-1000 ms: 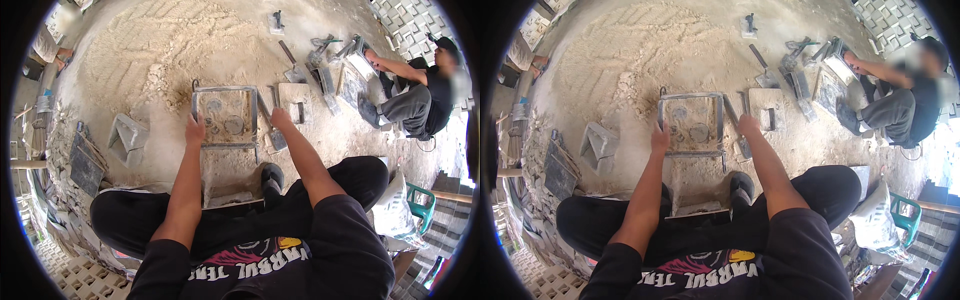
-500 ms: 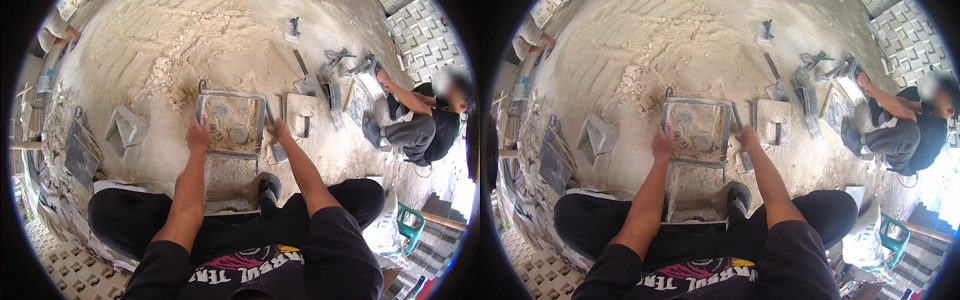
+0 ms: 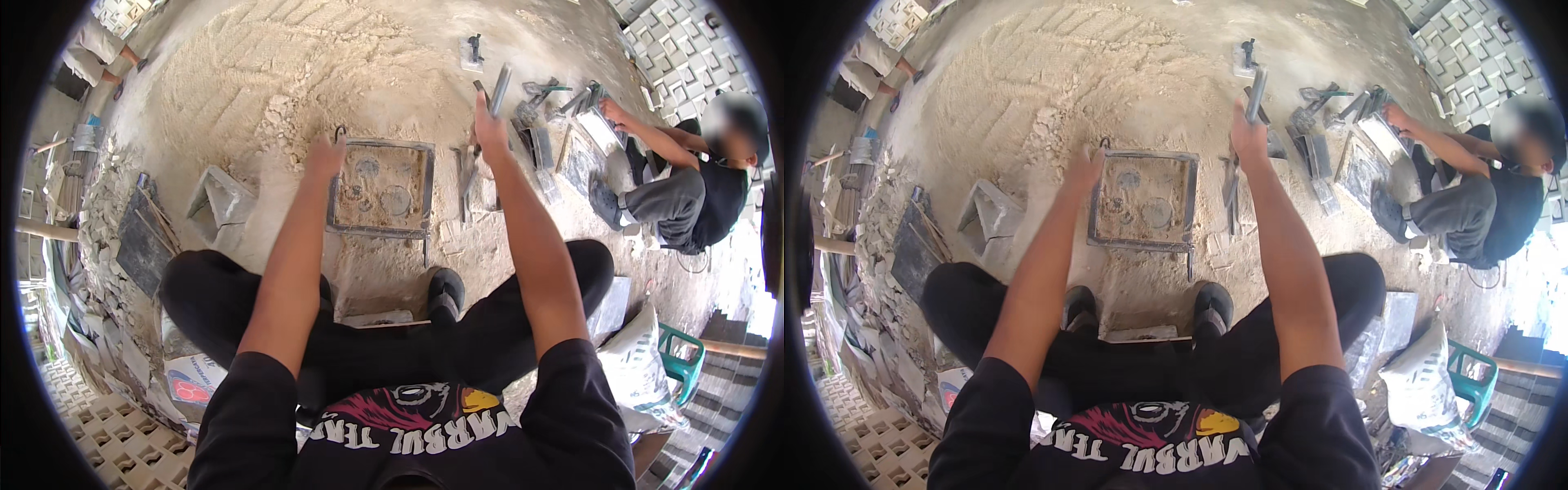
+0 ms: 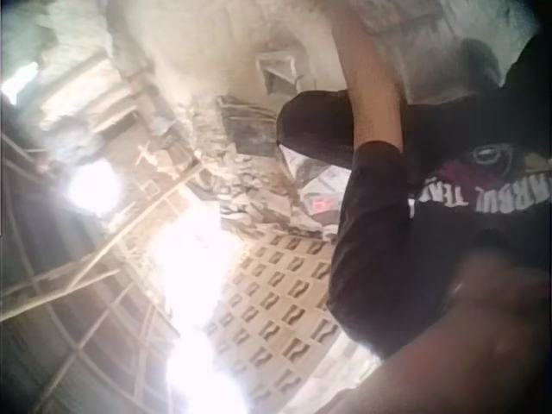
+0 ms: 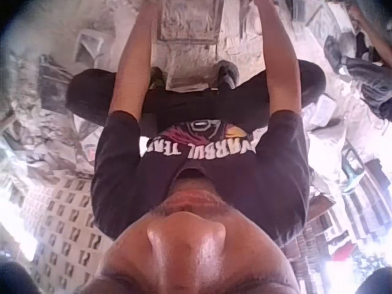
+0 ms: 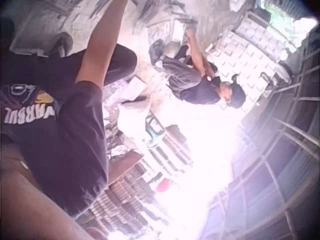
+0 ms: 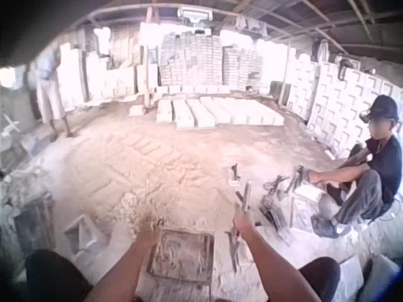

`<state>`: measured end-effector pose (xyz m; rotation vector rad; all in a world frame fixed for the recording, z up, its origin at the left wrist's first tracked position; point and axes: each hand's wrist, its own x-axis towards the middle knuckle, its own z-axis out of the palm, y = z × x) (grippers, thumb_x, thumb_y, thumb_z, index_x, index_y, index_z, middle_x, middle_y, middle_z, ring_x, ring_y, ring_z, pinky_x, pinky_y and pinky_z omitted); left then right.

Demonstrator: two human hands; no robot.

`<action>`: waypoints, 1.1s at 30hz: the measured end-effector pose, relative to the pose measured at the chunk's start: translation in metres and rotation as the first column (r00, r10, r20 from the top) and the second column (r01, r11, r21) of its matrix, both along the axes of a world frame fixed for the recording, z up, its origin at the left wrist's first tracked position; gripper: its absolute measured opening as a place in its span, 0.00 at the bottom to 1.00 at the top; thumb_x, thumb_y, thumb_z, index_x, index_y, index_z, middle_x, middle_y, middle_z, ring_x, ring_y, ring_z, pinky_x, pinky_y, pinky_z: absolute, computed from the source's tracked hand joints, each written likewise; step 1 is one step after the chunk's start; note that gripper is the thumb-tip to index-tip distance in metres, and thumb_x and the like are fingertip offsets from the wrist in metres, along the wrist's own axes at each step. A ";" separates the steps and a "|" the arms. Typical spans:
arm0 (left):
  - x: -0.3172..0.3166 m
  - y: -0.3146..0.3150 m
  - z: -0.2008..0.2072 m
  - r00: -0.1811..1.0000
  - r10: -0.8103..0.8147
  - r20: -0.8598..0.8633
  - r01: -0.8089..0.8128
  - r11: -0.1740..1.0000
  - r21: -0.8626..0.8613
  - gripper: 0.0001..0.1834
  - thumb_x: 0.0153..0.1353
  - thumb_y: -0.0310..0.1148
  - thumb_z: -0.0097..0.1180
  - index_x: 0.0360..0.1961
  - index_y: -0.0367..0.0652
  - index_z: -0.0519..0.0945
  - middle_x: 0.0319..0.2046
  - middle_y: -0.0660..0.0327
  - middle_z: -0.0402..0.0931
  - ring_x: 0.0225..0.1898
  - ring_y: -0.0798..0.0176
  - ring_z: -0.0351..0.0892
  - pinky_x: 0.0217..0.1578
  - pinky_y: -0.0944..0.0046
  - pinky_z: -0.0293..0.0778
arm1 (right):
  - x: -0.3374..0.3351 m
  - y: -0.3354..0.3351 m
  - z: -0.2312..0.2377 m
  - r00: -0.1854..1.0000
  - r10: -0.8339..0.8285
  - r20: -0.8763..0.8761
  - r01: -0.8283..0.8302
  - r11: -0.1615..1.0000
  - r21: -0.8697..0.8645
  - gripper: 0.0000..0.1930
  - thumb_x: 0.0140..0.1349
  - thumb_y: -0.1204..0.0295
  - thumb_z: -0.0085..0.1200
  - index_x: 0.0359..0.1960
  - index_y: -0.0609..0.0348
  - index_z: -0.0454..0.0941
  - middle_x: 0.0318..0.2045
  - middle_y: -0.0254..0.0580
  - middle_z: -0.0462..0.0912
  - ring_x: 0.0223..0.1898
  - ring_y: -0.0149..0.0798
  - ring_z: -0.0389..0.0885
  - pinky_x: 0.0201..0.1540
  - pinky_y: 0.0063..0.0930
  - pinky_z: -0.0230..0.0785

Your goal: The person places a sand-like mixture into a metal mold, compacts the material with a metal tamper, and levels the top surface using their hand and a trowel.

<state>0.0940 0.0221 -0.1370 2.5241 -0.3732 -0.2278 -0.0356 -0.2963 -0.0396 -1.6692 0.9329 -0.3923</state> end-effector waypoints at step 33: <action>-0.076 0.026 0.120 0.867 -0.466 -0.179 0.471 0.882 -0.014 0.35 0.65 0.58 0.49 0.58 0.37 0.73 0.54 0.44 0.75 0.56 0.46 0.74 0.55 0.54 0.68 | -0.083 0.151 0.011 0.977 0.171 0.131 -0.155 0.980 -0.124 0.28 0.71 0.55 0.46 0.14 0.60 0.63 0.12 0.26 0.59 0.18 0.23 0.56 0.19 0.29 0.48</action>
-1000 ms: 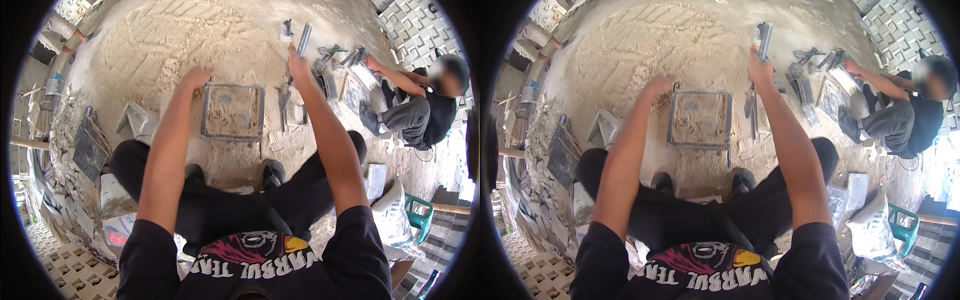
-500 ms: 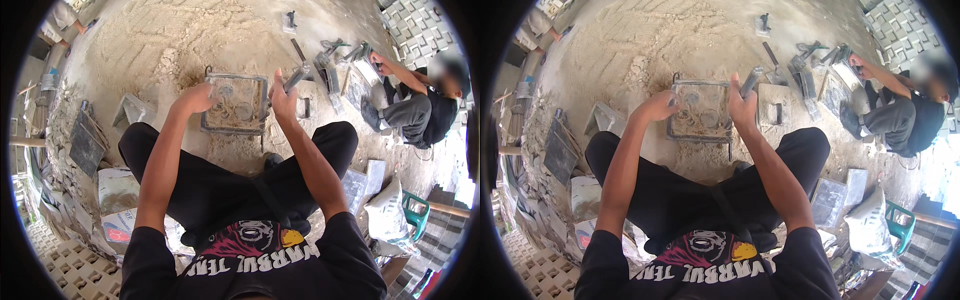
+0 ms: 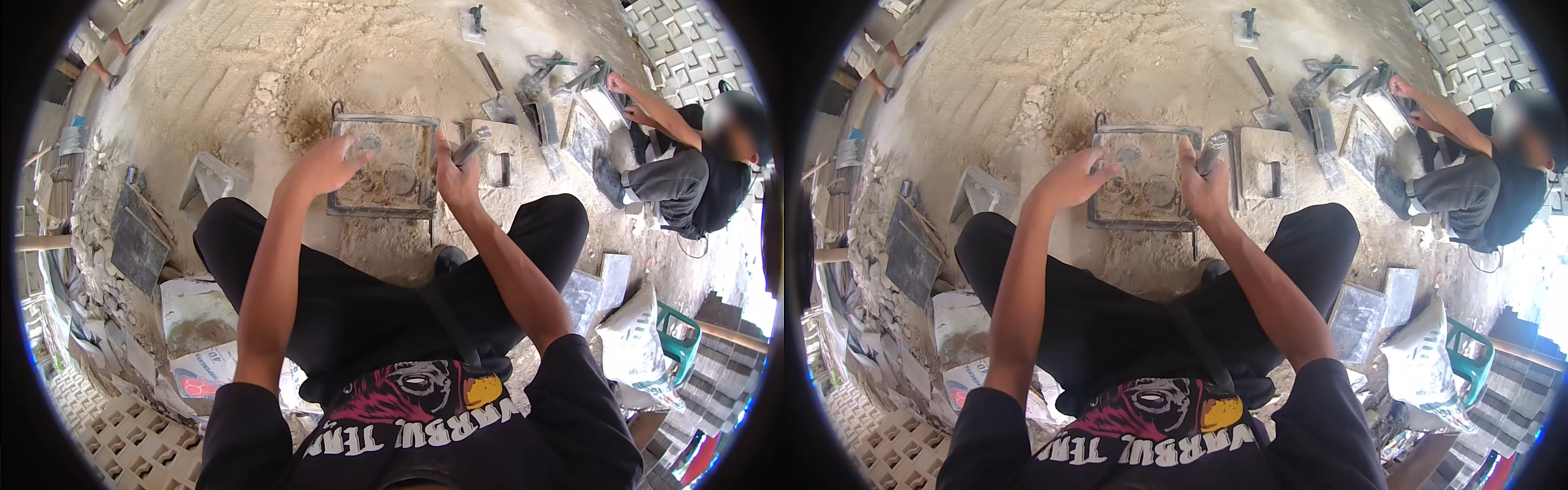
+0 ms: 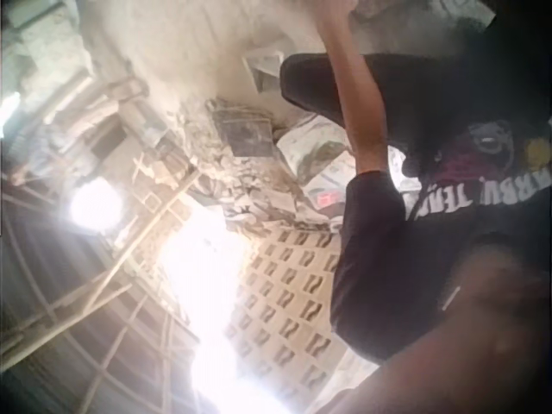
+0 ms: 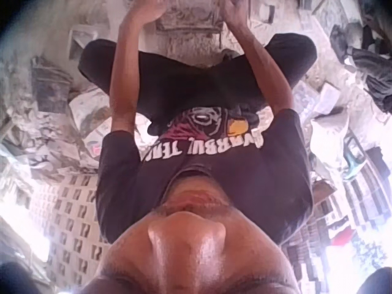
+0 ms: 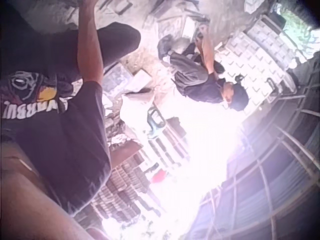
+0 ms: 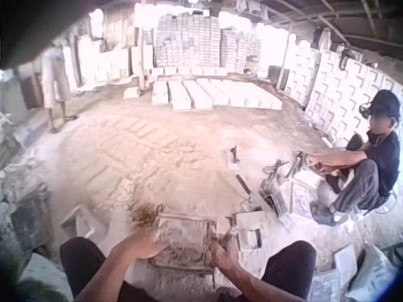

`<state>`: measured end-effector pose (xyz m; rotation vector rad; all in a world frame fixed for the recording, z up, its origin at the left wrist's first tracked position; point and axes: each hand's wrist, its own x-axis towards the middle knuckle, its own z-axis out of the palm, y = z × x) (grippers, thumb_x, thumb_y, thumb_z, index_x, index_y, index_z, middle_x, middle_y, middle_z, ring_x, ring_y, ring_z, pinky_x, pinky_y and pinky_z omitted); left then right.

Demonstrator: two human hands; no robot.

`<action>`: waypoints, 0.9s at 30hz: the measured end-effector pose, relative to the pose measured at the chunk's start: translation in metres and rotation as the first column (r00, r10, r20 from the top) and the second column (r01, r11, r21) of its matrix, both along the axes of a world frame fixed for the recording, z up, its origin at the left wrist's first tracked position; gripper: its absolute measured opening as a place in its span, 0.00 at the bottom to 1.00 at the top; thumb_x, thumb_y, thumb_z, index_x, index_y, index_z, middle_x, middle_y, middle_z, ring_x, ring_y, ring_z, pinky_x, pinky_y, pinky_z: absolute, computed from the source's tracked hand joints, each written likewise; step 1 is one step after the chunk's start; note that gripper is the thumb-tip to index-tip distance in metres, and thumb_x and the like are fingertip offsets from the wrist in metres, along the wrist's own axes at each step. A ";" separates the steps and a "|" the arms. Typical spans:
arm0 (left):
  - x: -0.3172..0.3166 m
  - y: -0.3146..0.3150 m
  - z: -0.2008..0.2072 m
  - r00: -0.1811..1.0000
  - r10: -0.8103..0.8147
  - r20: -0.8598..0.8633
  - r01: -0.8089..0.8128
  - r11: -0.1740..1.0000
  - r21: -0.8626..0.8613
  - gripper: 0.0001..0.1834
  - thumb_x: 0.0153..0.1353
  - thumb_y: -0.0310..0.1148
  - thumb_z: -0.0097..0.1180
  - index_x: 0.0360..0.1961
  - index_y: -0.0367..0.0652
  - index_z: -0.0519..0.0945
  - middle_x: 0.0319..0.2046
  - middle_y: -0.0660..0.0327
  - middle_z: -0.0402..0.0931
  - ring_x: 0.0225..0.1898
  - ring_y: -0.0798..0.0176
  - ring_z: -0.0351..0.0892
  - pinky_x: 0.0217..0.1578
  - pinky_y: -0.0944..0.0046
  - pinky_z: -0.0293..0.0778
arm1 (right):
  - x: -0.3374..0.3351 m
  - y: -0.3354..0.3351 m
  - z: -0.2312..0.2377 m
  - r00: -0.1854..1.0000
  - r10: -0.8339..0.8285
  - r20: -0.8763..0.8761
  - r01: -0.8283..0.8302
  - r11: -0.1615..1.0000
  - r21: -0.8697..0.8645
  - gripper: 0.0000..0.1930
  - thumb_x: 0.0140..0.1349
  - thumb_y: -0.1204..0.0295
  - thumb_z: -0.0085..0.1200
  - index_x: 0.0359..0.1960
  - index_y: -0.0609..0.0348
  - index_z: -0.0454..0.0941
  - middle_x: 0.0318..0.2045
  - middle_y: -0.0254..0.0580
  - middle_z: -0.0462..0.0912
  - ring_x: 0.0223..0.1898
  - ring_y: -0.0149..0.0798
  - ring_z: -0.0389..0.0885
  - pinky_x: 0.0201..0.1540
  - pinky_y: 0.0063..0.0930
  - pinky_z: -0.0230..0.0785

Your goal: The person places a sand-like mixture into a metal mold, compacts the material with a metal tamper, and levels the top surface using their hand and a trowel.

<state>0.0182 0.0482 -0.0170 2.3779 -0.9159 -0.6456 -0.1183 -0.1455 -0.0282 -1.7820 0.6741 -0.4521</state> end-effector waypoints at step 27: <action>0.004 -0.004 -0.014 1.000 -0.015 -0.014 0.016 0.997 0.070 0.36 0.63 0.60 0.49 0.53 0.34 0.74 0.47 0.43 0.78 0.50 0.43 0.77 0.50 0.52 0.71 | -0.008 0.005 0.000 0.981 -0.013 0.193 0.021 0.999 -0.037 0.30 0.70 0.58 0.51 0.11 0.61 0.62 0.09 0.28 0.57 0.17 0.22 0.54 0.17 0.32 0.46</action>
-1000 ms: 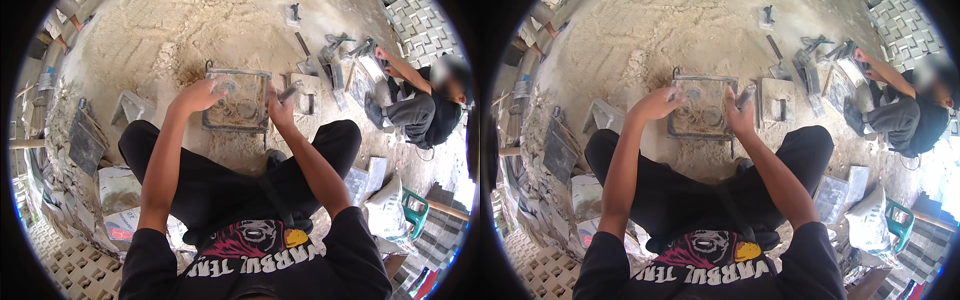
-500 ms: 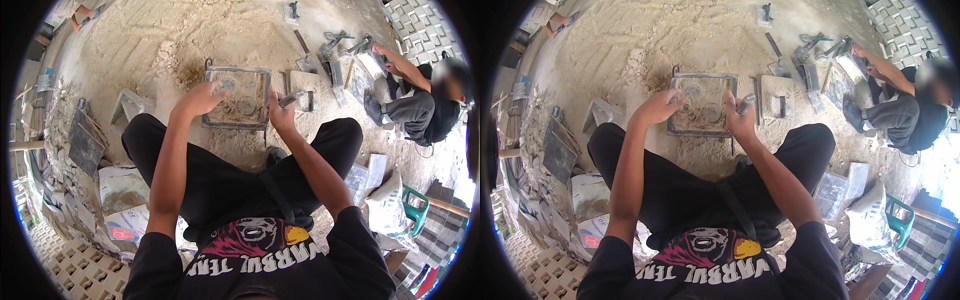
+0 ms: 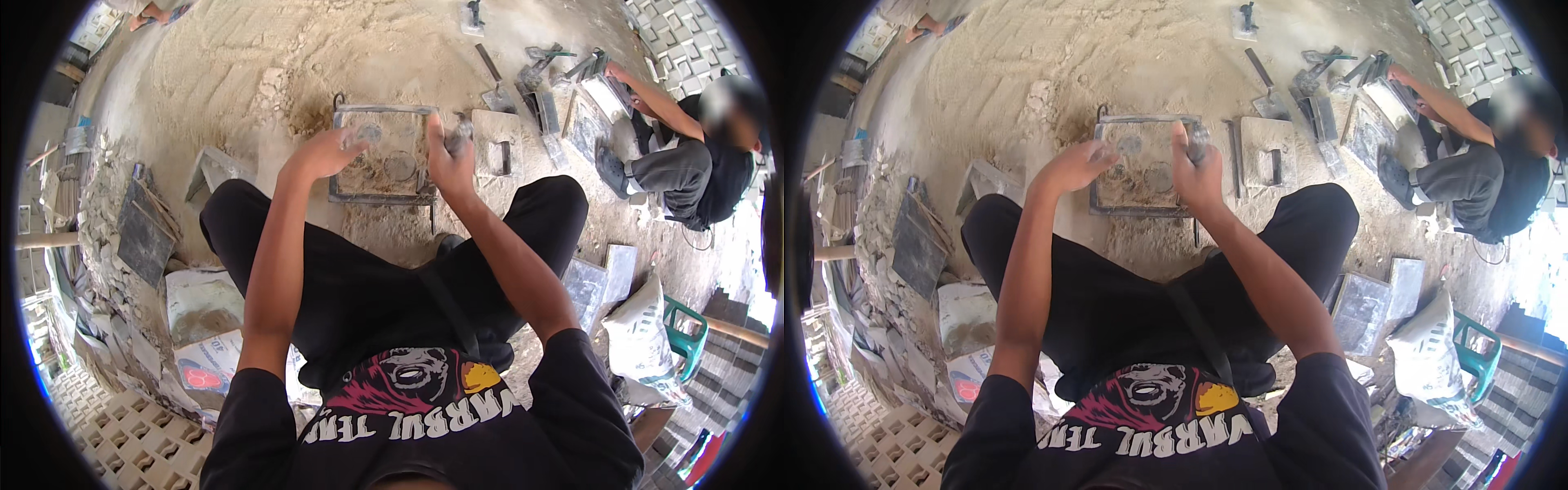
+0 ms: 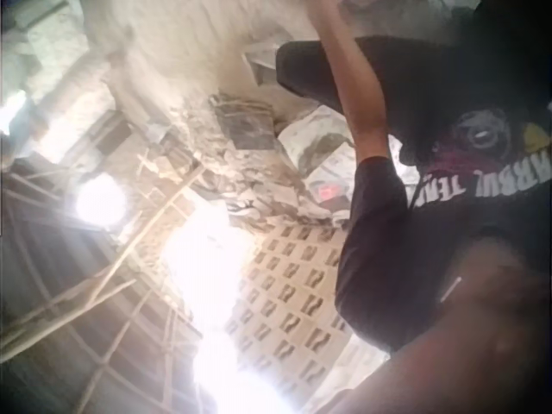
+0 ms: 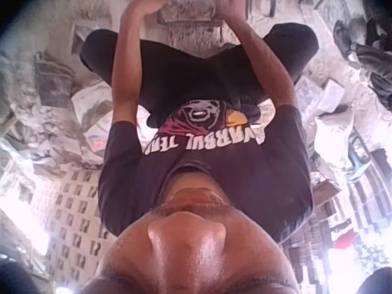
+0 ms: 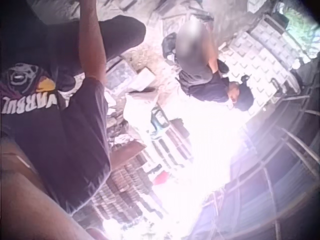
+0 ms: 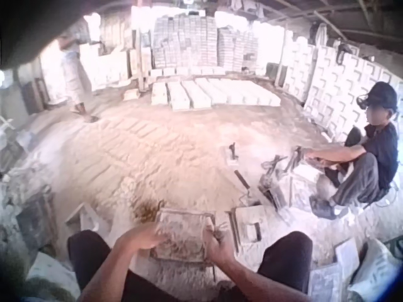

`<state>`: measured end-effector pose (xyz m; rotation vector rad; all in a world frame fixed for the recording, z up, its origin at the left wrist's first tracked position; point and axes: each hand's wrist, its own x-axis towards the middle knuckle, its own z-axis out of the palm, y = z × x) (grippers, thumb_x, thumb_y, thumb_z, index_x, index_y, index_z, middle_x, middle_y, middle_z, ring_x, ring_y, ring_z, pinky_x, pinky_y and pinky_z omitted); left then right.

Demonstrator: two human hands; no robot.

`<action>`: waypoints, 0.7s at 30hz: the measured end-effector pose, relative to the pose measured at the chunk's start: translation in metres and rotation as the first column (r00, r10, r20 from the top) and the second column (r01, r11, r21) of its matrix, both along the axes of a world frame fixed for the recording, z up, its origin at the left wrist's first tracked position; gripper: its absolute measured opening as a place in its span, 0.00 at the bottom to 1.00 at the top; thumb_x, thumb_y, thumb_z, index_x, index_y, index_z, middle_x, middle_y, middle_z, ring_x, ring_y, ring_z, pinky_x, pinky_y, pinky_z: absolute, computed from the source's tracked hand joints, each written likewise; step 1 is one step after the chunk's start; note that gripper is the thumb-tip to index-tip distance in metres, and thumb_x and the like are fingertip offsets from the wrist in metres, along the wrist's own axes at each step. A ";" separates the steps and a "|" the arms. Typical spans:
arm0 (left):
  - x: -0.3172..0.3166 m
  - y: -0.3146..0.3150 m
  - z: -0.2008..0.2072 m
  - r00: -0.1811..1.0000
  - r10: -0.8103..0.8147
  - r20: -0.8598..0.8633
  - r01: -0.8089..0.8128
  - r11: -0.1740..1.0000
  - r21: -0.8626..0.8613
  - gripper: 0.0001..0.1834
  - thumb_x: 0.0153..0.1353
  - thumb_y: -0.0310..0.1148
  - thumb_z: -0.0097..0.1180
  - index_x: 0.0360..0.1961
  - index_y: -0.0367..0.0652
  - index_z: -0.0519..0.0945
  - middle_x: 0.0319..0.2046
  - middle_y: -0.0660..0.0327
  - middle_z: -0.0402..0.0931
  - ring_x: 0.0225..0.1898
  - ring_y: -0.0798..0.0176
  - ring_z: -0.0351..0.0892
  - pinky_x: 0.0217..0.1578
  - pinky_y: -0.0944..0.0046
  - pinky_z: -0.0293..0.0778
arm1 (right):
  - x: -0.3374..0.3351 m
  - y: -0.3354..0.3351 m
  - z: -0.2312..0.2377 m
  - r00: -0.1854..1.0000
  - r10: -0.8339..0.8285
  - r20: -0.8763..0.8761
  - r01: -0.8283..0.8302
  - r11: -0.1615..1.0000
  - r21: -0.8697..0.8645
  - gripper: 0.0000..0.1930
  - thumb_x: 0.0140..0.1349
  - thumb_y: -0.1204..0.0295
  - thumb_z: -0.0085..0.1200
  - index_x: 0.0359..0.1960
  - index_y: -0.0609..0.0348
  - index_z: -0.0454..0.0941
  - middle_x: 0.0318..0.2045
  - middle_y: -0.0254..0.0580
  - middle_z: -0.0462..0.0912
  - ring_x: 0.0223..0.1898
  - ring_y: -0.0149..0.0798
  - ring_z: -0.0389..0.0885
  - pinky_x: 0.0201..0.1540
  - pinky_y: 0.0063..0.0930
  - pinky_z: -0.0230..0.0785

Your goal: The person places a sand-like mixture into a metal mold, compacts the material with a metal tamper, and levels the top surface using their hand and a trowel.

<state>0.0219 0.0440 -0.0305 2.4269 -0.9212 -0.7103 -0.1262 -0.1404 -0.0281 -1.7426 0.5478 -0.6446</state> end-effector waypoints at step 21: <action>-0.004 0.006 0.002 1.000 -0.010 -0.010 0.010 1.000 0.009 0.38 0.64 0.58 0.50 0.56 0.29 0.72 0.52 0.40 0.76 0.55 0.44 0.75 0.55 0.54 0.69 | 0.025 -0.019 0.002 0.996 0.092 0.003 -0.092 0.991 0.096 0.25 0.68 0.60 0.53 0.13 0.58 0.68 0.11 0.26 0.65 0.17 0.23 0.59 0.19 0.29 0.52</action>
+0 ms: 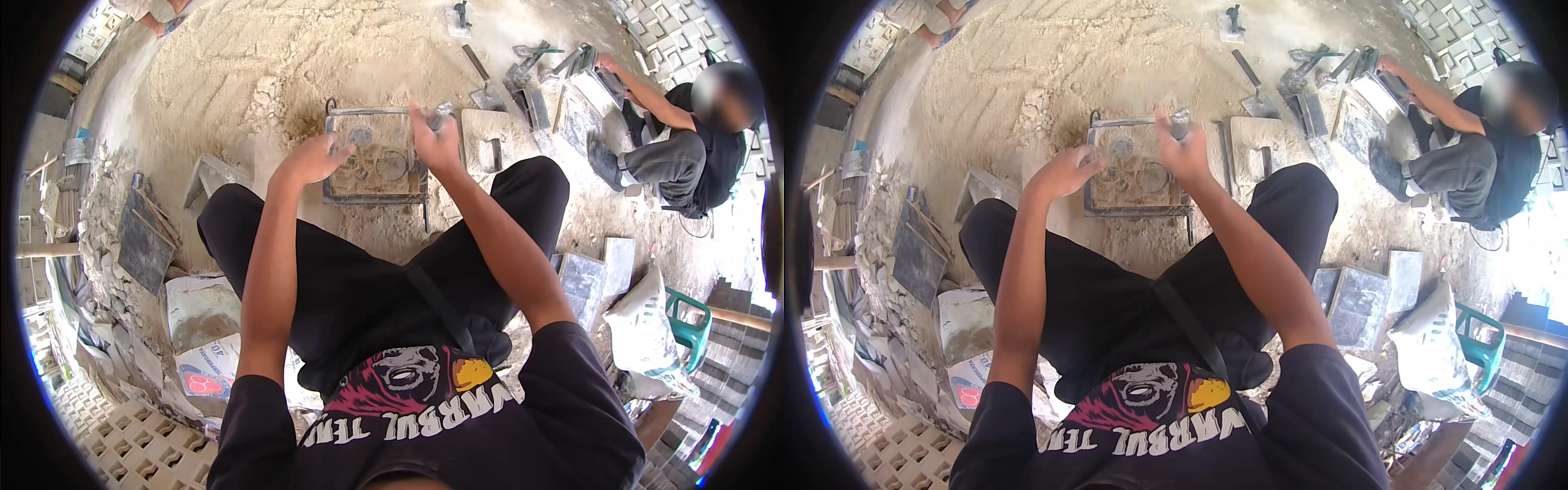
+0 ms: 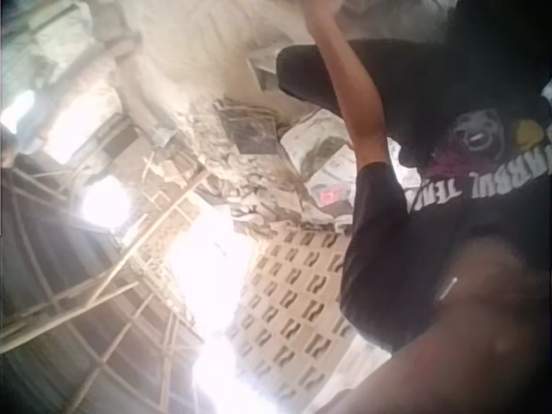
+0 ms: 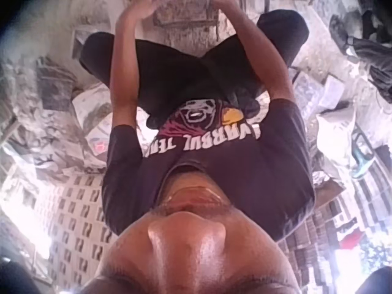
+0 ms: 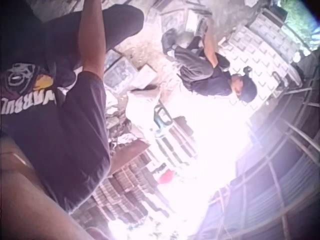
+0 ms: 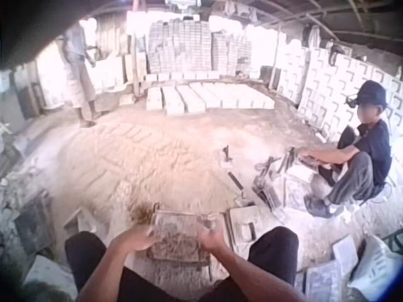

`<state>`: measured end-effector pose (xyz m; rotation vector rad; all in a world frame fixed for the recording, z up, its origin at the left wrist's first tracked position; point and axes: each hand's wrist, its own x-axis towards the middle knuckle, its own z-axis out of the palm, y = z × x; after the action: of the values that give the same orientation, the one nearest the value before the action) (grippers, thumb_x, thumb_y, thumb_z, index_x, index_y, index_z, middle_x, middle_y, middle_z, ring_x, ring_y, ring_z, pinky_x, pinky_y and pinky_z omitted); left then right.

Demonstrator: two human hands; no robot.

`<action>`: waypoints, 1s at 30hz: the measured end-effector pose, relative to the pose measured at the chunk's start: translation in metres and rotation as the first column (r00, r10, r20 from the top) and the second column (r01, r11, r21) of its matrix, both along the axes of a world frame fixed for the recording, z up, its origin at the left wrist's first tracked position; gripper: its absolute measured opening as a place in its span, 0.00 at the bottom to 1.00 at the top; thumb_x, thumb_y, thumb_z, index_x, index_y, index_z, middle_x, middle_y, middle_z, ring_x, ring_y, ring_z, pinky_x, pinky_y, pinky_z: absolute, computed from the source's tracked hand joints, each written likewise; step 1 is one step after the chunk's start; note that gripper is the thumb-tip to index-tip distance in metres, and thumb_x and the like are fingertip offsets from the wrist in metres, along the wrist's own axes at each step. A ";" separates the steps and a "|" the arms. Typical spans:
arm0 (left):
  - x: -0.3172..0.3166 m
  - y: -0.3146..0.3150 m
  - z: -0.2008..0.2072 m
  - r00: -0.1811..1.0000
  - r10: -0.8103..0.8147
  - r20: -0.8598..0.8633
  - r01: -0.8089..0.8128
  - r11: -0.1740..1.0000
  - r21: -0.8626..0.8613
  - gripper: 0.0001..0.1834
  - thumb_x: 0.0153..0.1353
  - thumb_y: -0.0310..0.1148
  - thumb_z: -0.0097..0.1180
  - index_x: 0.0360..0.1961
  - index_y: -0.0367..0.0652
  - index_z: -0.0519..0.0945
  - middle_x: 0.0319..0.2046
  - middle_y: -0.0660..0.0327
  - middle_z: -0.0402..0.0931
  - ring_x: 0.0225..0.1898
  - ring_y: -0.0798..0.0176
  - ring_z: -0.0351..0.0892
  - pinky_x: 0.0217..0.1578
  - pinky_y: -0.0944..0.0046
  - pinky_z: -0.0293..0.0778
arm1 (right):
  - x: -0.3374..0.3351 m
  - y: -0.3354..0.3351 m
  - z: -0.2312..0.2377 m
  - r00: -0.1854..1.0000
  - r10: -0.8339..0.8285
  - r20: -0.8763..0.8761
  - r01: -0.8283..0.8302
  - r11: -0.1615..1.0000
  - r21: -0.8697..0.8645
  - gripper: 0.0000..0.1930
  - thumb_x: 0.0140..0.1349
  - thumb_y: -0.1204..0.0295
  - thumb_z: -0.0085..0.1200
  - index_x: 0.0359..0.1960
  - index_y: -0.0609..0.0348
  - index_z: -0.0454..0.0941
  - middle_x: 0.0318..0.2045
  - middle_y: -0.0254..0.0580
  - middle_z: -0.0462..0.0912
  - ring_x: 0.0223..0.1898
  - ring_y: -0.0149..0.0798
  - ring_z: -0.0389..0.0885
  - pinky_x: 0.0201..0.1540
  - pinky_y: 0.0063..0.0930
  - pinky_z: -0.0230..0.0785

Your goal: The person places a sand-like mixture into a metal mold, compacts the material with a metal tamper, and levels the top surface using their hand and a trowel.

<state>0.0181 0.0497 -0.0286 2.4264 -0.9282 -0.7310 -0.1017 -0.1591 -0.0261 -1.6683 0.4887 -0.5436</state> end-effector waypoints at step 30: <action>-0.004 -0.009 0.003 0.999 -0.028 -0.017 0.029 0.997 0.071 0.38 0.64 0.60 0.48 0.59 0.35 0.72 0.54 0.42 0.75 0.56 0.44 0.74 0.56 0.54 0.69 | 0.063 -0.036 0.020 0.979 -0.194 -0.067 0.173 0.955 -0.242 0.28 0.65 0.55 0.53 0.13 0.64 0.71 0.10 0.38 0.70 0.15 0.31 0.68 0.21 0.36 0.60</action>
<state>0.0145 0.0409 -0.0260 2.4698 -0.9473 -0.8055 -0.0383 -0.1947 -0.0065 -1.8912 0.6715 -0.6866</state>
